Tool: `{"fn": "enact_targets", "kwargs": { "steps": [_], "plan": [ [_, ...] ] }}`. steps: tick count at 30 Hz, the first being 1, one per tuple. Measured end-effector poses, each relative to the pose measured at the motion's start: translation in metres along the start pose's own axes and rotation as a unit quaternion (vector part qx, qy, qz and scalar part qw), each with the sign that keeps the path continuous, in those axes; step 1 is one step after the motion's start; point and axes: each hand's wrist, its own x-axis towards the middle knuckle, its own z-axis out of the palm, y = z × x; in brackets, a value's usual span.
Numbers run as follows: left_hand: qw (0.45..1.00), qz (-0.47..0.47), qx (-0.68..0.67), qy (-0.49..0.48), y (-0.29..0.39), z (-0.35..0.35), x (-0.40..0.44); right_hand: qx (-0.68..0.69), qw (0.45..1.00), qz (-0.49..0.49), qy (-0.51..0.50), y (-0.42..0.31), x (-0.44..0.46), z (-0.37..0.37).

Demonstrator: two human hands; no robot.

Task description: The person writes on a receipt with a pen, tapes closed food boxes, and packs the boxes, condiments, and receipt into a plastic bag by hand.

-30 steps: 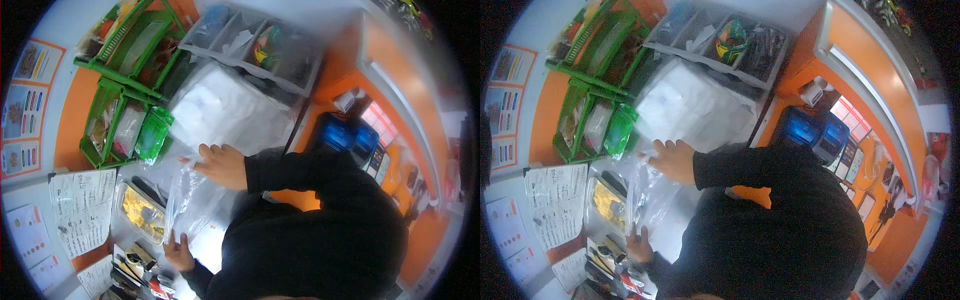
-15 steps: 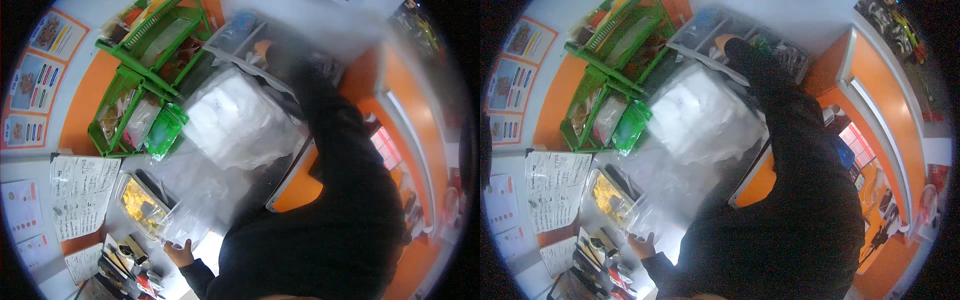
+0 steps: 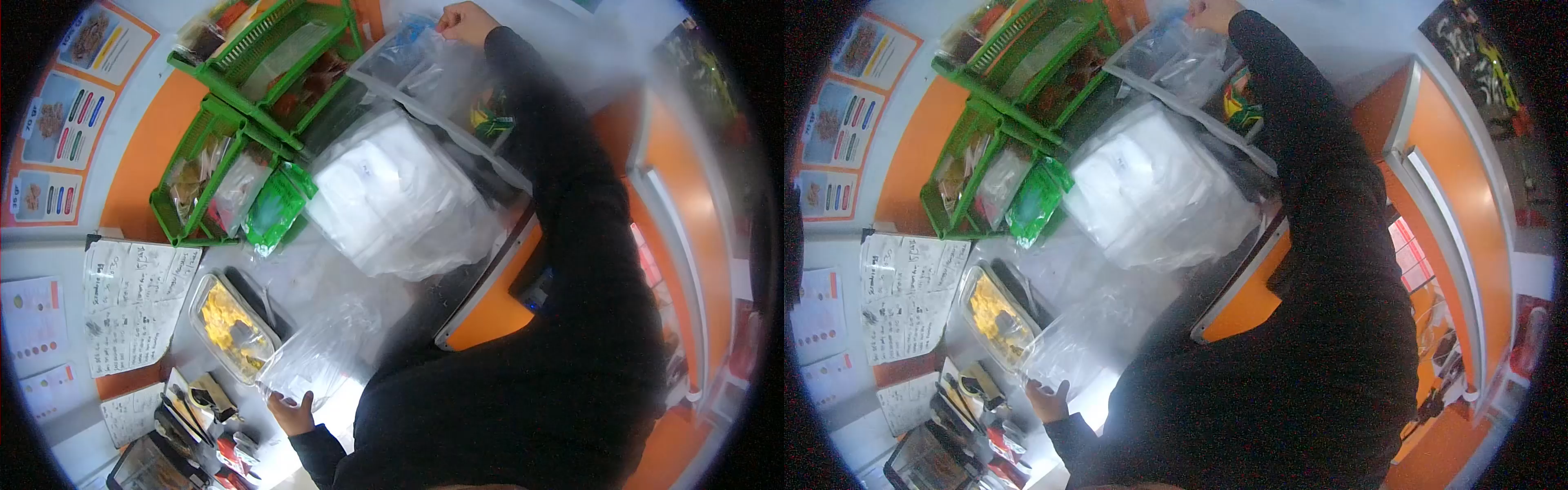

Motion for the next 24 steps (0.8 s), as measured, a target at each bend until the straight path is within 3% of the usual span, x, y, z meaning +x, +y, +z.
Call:
{"fn": "enact_targets", "kwargs": {
  "steps": [2, 5, 8, 10, 12, 14, 17, 18, 19, 21, 22, 24],
  "plan": [
    [1.000, -0.003, 0.004, -0.009, -0.001, 0.001, 0.002, -0.069, 0.993, 0.067, 0.072, -0.057, -0.003, -0.005],
    [1.000, 0.006, 0.013, -0.003, 0.017, -0.002, 0.001, -0.243, 0.964, 0.073, -0.074, -0.060, -0.006, 0.000],
    [1.000, 0.007, 0.021, -0.006, 0.006, 0.000, 0.002, -0.389, 0.908, 0.132, -0.078, -0.098, -0.021, 0.022],
    [1.000, 0.017, 0.023, 0.003, -0.005, 0.002, 0.002, -0.462, 0.884, -0.017, -0.074, -0.017, -0.034, 0.057],
    [1.000, 0.018, 0.025, 0.004, -0.006, 0.001, 0.001, -0.486, 0.864, -0.006, -0.130, 0.001, -0.034, 0.068],
    [1.000, 0.005, 0.029, -0.002, 0.001, -0.002, -0.003, -0.451, 0.842, 0.160, -0.250, -0.032, -0.022, 0.063],
    [0.999, 0.028, -0.014, 0.012, -0.006, 0.000, -0.005, -0.323, 0.914, 0.047, -0.242, -0.017, -0.012, 0.024],
    [1.000, 0.015, -0.025, 0.001, -0.005, -0.001, -0.006, -0.341, 0.908, -0.041, -0.242, -0.027, -0.007, 0.003],
    [0.999, -0.008, -0.038, -0.017, -0.001, -0.003, -0.008, -0.217, 0.945, 0.051, -0.238, -0.027, -0.008, -0.011],
    [0.998, -0.002, -0.048, -0.045, -0.026, 0.004, -0.005, 0.061, 0.960, 0.224, -0.159, -0.030, -0.012, -0.037],
    [0.994, -0.008, -0.094, -0.064, -0.039, 0.009, -0.002, 0.079, 0.964, 0.228, -0.109, -0.051, -0.015, -0.047],
    [0.986, -0.025, -0.149, -0.072, -0.032, 0.008, -0.012, -0.018, 0.997, 0.075, -0.002, -0.128, -0.028, -0.056]
  ]
}}
